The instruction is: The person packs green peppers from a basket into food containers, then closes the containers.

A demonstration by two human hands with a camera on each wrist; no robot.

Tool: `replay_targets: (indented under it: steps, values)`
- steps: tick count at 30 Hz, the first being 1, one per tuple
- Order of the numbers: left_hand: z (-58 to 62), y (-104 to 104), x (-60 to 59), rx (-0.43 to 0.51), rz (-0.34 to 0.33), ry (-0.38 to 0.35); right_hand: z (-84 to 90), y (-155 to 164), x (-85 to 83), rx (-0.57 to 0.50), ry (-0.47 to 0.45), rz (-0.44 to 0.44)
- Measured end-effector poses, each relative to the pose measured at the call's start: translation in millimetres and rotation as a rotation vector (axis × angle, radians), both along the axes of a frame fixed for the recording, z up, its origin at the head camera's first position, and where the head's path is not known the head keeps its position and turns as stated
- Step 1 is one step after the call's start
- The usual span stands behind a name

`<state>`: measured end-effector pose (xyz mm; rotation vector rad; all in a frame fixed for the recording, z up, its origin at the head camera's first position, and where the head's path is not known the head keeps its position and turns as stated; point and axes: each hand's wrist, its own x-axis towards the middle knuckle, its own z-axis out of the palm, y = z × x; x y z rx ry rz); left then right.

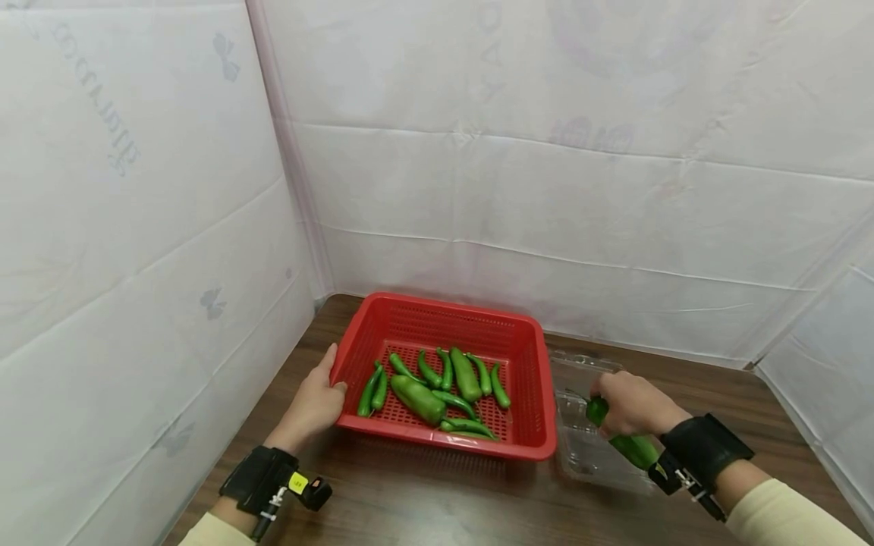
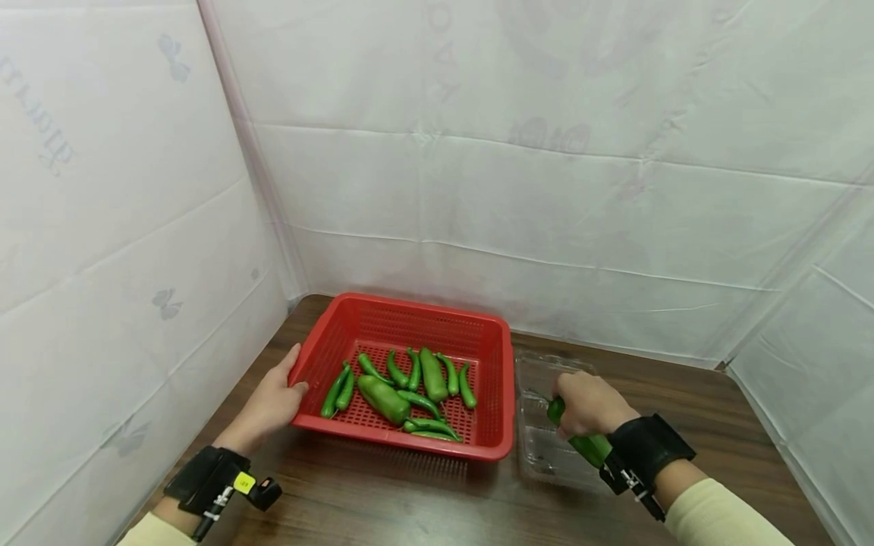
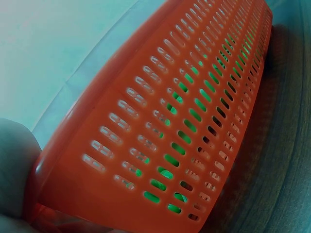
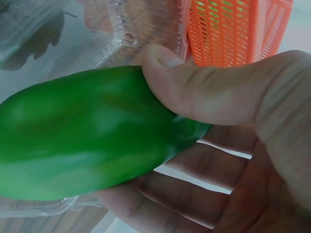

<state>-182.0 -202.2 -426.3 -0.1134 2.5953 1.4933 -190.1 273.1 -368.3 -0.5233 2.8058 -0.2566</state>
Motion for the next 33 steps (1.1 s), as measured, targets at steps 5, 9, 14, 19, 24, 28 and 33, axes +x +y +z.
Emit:
replay_targets:
  steps: [5, 9, 14, 19, 24, 28, 33]
  values:
    - [1.0, 0, 1.4, 0.008, -0.001, -0.001, -5.9, 1, 0.8, -0.003, -0.009, -0.019]
    - [1.6, 0, 1.7, 0.009, -0.003, -0.001, -11.4, 2, 1.1, 0.005, -0.011, -0.023]
    - [2.6, 0, 0.5, 0.007, -0.006, 0.001, -19.0, 0, 1.2, 0.017, -0.033, -0.046]
    - [2.8, -1, 1.3, 0.006, -0.006, 0.009, -23.9, -3, -0.1, 0.038, -0.036, -0.05]
    - [1.6, -3, 2.7, 0.021, -0.005, 0.013, -26.0, -6, -1.1, 0.04, -0.044, -0.042]
    - [0.8, -2, 2.1, 0.01, -0.01, 0.01, -29.4, -6, 1.1, 0.047, -0.04, -0.057]
    - [1.5, 0, 0.5, 0.005, -0.004, -0.006, -34.5, -6, 2.2, 0.057, -0.042, -0.068]
